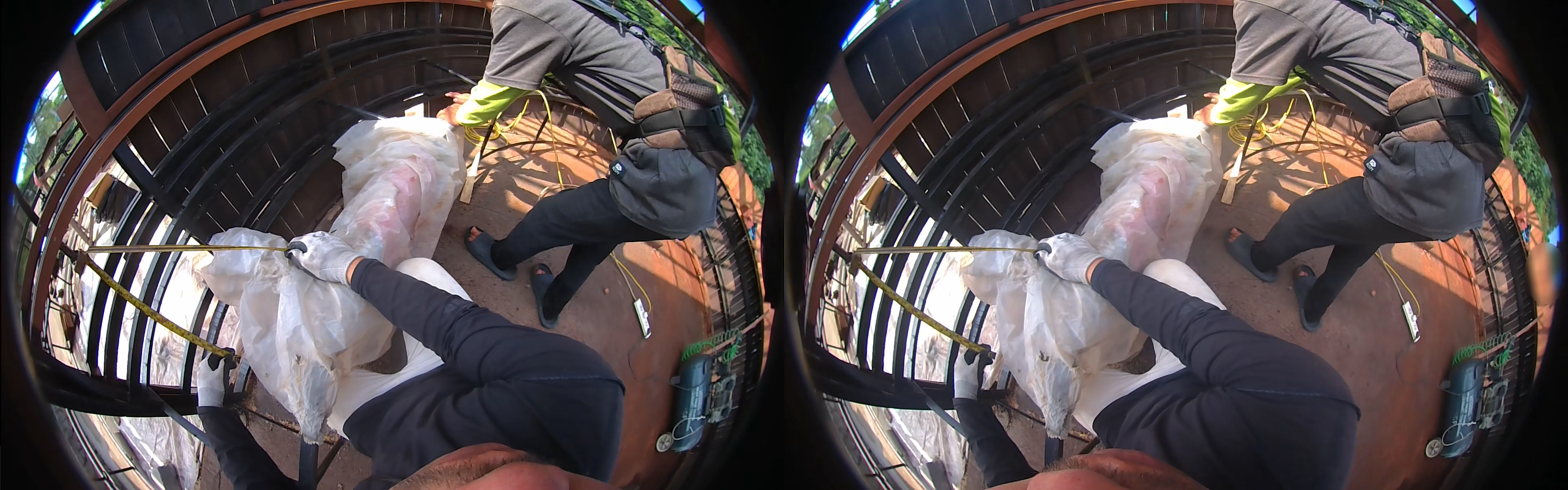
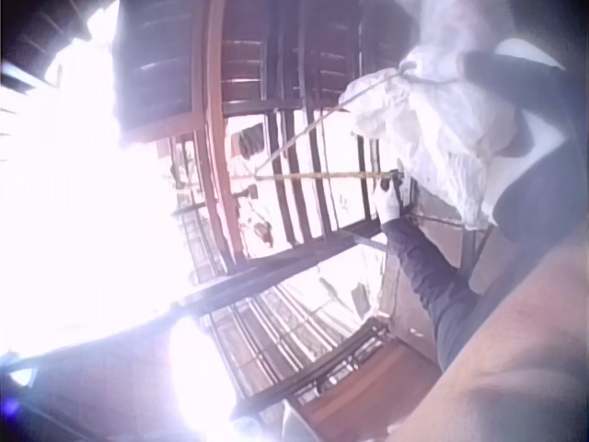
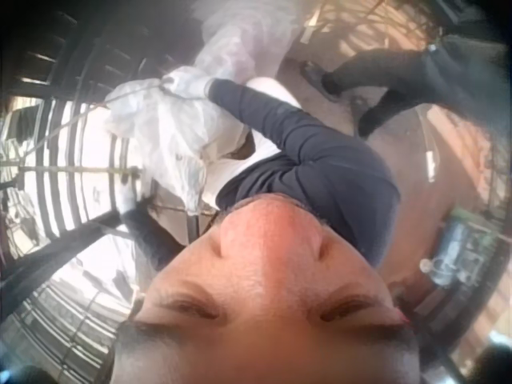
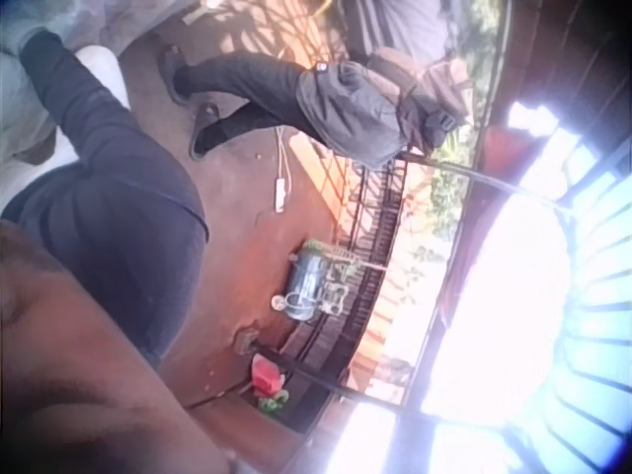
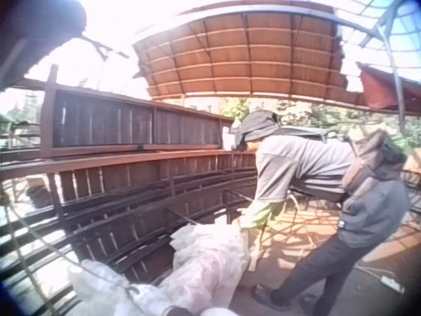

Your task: The person measures a curved metal frame using a tape measure, then picks up a wooden plank and fits it into the frame. The person adjusts the plank's position to align with the frame structure.

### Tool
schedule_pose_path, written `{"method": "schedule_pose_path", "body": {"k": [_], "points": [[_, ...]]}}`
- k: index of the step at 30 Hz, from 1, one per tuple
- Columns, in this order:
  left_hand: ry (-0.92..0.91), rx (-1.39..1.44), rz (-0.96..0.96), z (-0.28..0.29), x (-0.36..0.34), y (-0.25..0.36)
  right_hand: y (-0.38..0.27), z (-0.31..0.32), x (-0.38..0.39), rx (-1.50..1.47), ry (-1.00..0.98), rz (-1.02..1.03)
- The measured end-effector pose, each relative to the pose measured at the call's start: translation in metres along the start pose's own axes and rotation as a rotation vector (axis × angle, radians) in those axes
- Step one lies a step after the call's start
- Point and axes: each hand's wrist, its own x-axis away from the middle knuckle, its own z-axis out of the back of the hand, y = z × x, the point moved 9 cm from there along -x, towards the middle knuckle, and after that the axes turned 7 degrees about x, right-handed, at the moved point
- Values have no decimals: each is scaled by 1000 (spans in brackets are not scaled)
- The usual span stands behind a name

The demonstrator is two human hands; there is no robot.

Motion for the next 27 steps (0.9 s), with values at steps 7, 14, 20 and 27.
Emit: {"method": "schedule_pose_path", "body": {"k": [7, 14, 20, 27], "points": [[4, 19, 14, 0, 2, 7, 1, 4, 1, -27, 12, -48], [-6, 13, 19, 0, 7, 14, 3, 0, 0, -3, 2, -18], [-11, 12, 41, -5, 12, 24, -1, 2, 0, 3, -11, -21], [17, 66, 11, 0, 6, 11, -2, 3, 0, 11, -2, 12]]}}
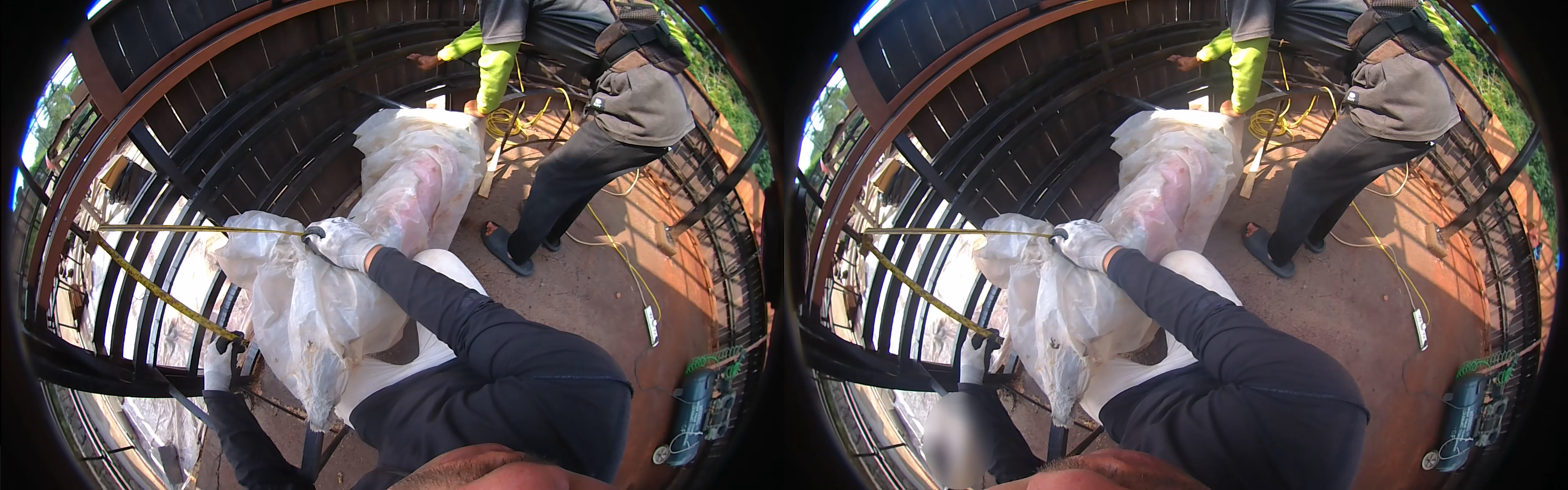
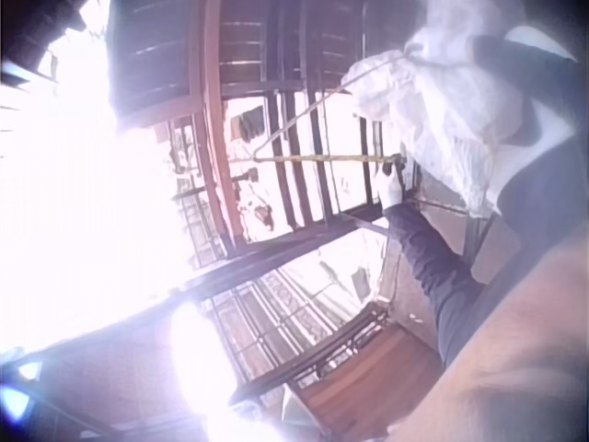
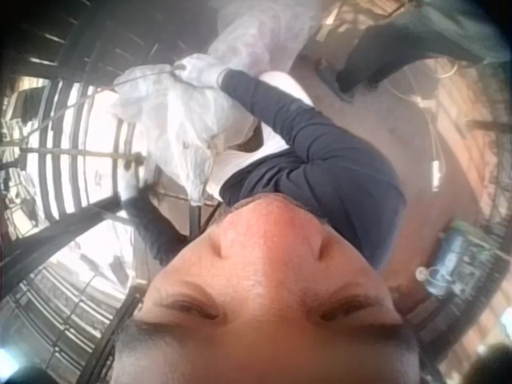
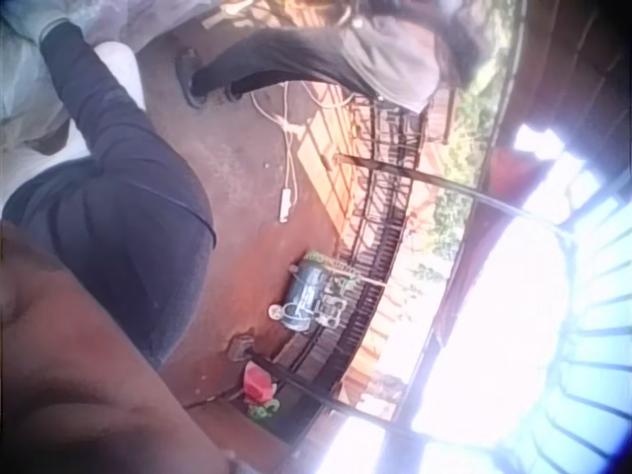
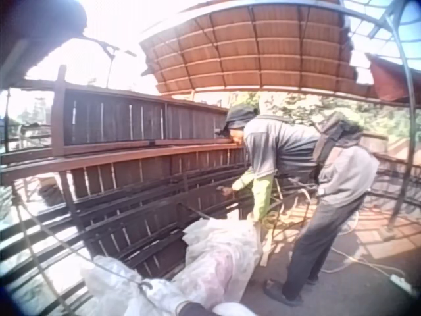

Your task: The person measures a curved metal frame using a tape measure, then picks up a wooden plank and fits it into the frame. The person adjusts the plank's position to align with the frame structure.

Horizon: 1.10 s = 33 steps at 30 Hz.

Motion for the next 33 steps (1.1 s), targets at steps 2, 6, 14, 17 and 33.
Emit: {"method": "schedule_pose_path", "body": {"k": [2, 6, 14, 17, 33], "points": [[-16, -25, -3, -1, -2, 1, 2, -2, -1, -5, 4, 2], [-23, -31, -11, 1, -4, -6, 2, -3, -2, -9, -11, -7], [-42, -17, 11, -1, -3, -7, 0, 3, 1, -21, -7, -45], [-51, -25, 36, -4, -1, 0, 2, 1, 1, -18, -12, -51], [-31, -77, 54, -7, 8, 19, 3, -3, -2, -21, -1, -19]]}}
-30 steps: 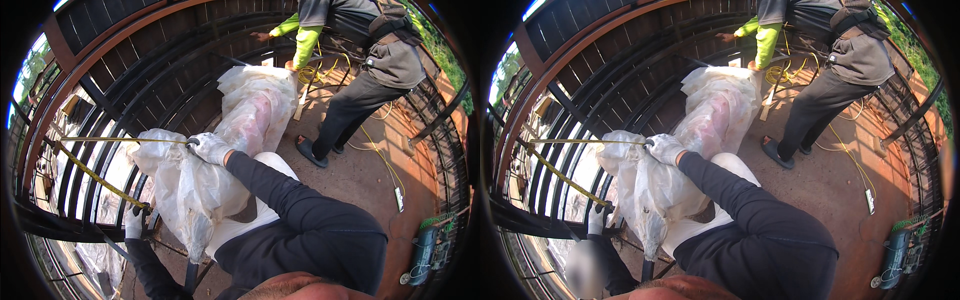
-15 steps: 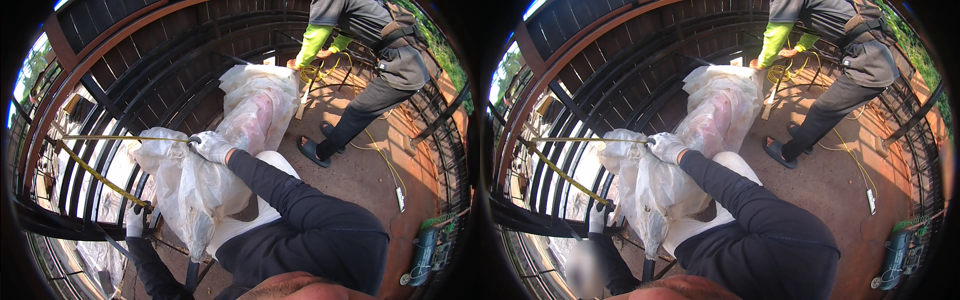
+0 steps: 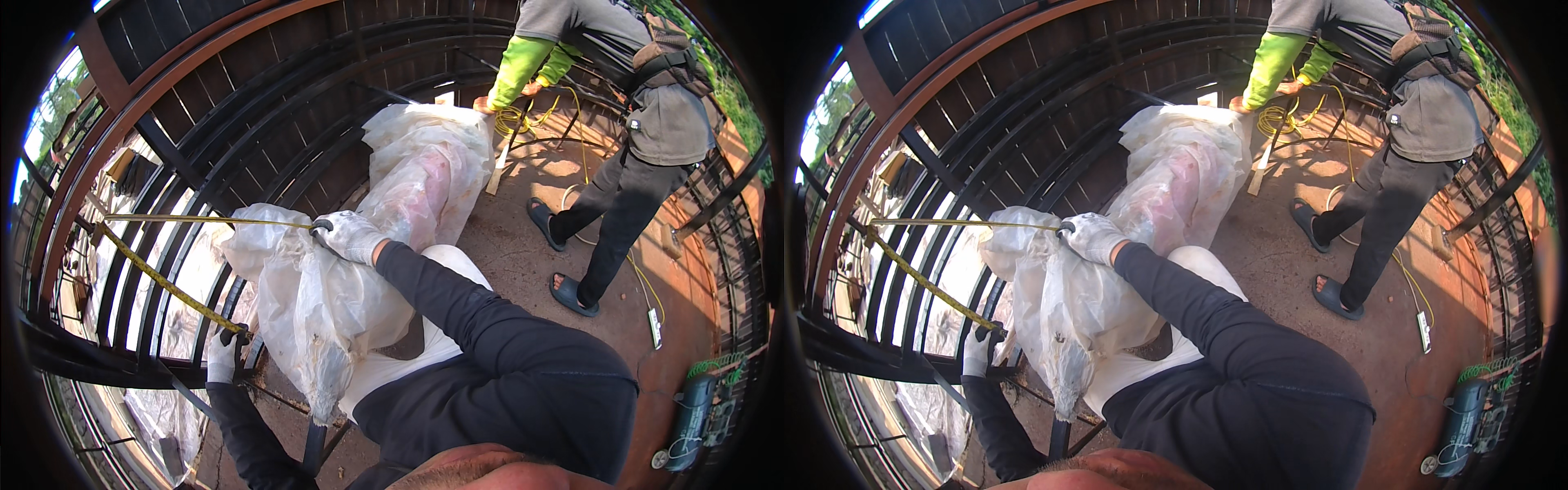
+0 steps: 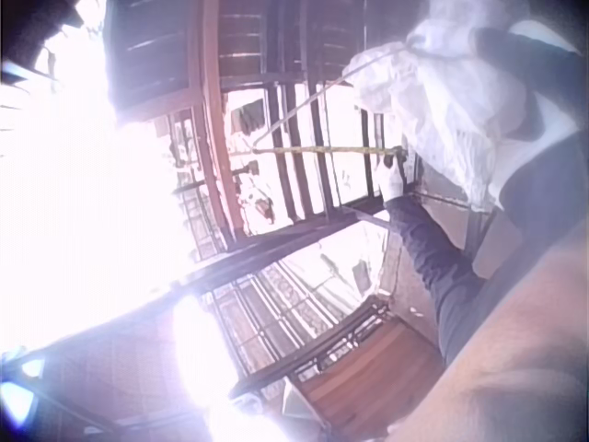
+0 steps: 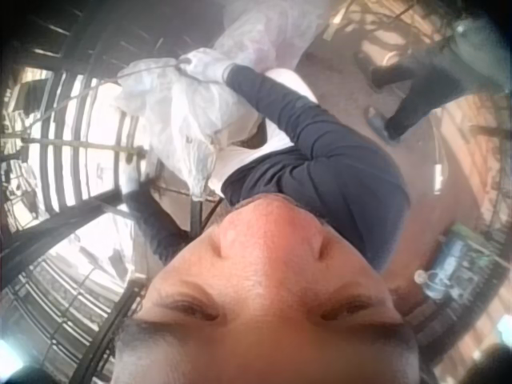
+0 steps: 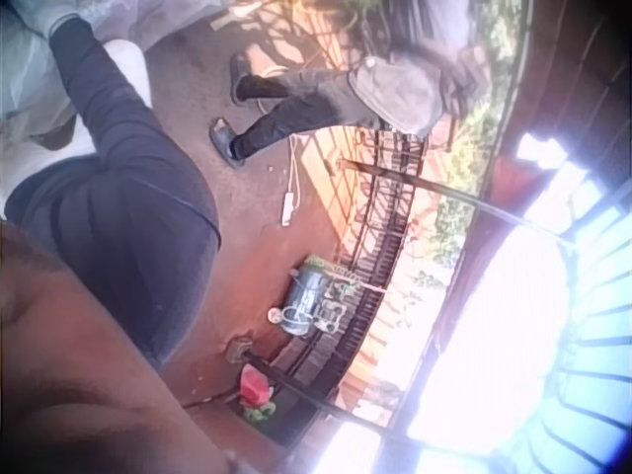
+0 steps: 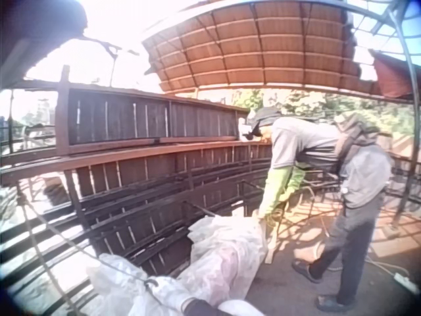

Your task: The person measures a curved metal frame using a tape measure, then picks up a wooden plank and fits it into the frame. The person adjusts the plank's position to align with the frame structure.

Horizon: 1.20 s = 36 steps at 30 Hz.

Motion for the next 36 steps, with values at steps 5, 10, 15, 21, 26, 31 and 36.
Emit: {"method": "schedule_pose_path", "body": {"k": [5, 10, 15, 21, 26, 31, 36], "points": [[-5, 25, 5, 0, 0, -1, 1, -1, -1, 4, 1, -7], [-2, 59, -26, -1, -3, -2, 6, -5, -3, -6, 22, 19], [32, 57, -37, 5, -5, -12, 2, -5, -3, 11, 24, 43], [11, 4, -30, 1, -3, -2, 5, -3, -2, 2, 12, 20], [36, -30, -36, 4, 3, 5, 0, -2, -1, -10, 24, 30], [13, -2, -1, -2, 0, 9, 5, -3, -2, -9, 19, 19], [29, 6, -81, 6, -7, -12, 3, -4, -3, -9, 16, 21]]}}
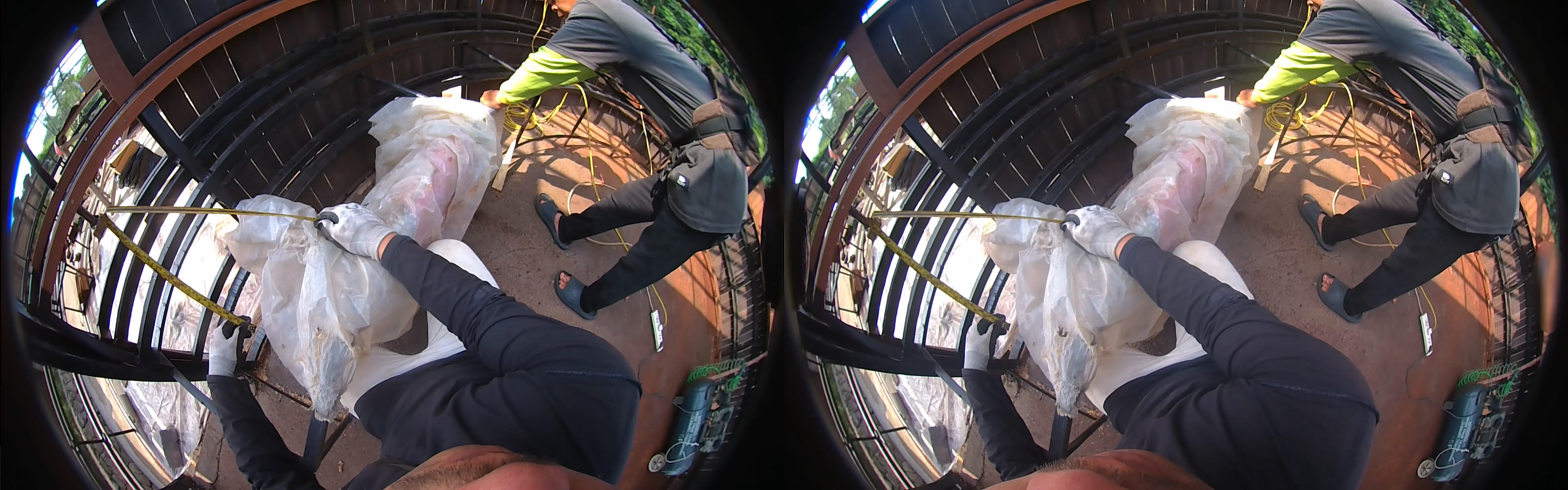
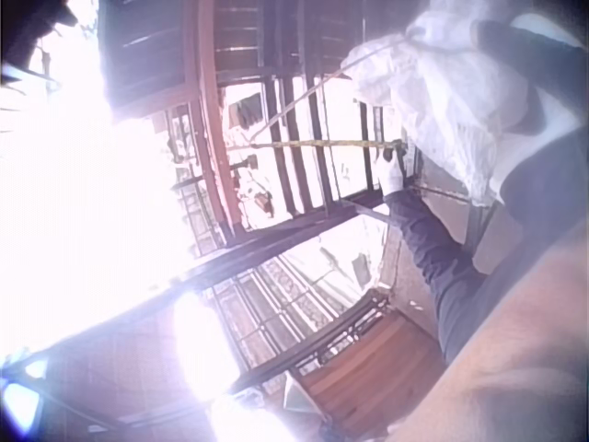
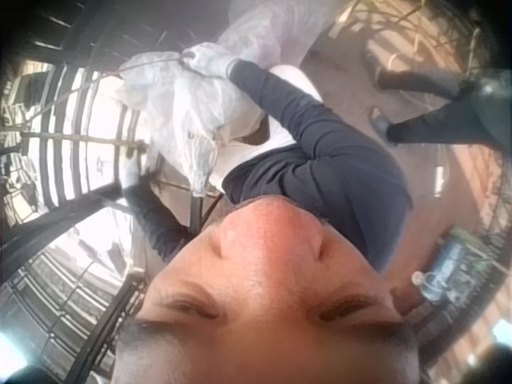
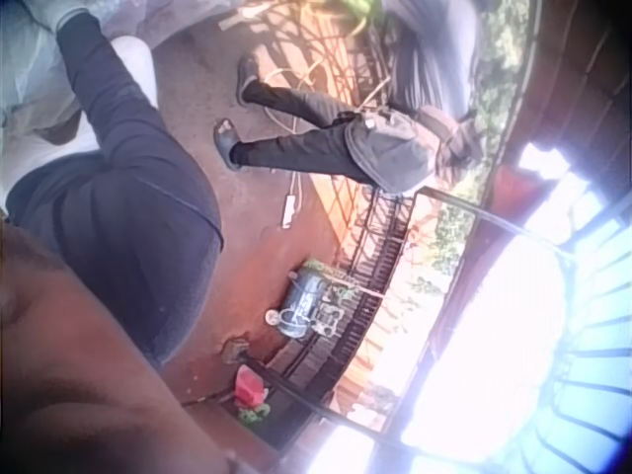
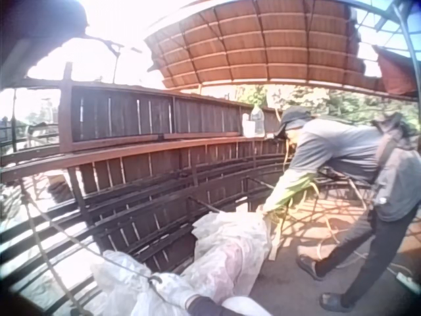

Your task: The person measures a curved metal frame using a tape measure, then picks up a wooden plank and fits it into the frame. The person adjusts the plank's position to align with the frame structure.

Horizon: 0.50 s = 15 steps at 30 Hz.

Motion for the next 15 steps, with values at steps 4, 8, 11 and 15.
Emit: {"method": "schedule_pose_path", "body": {"k": [4, 8, 11, 15], "points": [[6, 4, 12, -1, 0, 1, 1, 0, 1, -5, 9, 0], [3, 2, 16, -1, 2, 4, 1, 0, 0, 3, -7, 5], [-16, -8, 58, -4, 5, 12, -1, 1, 1, 5, -13, -2], [-13, 13, 84, -5, 8, 16, 0, 0, 0, 4, -5, -3]]}}
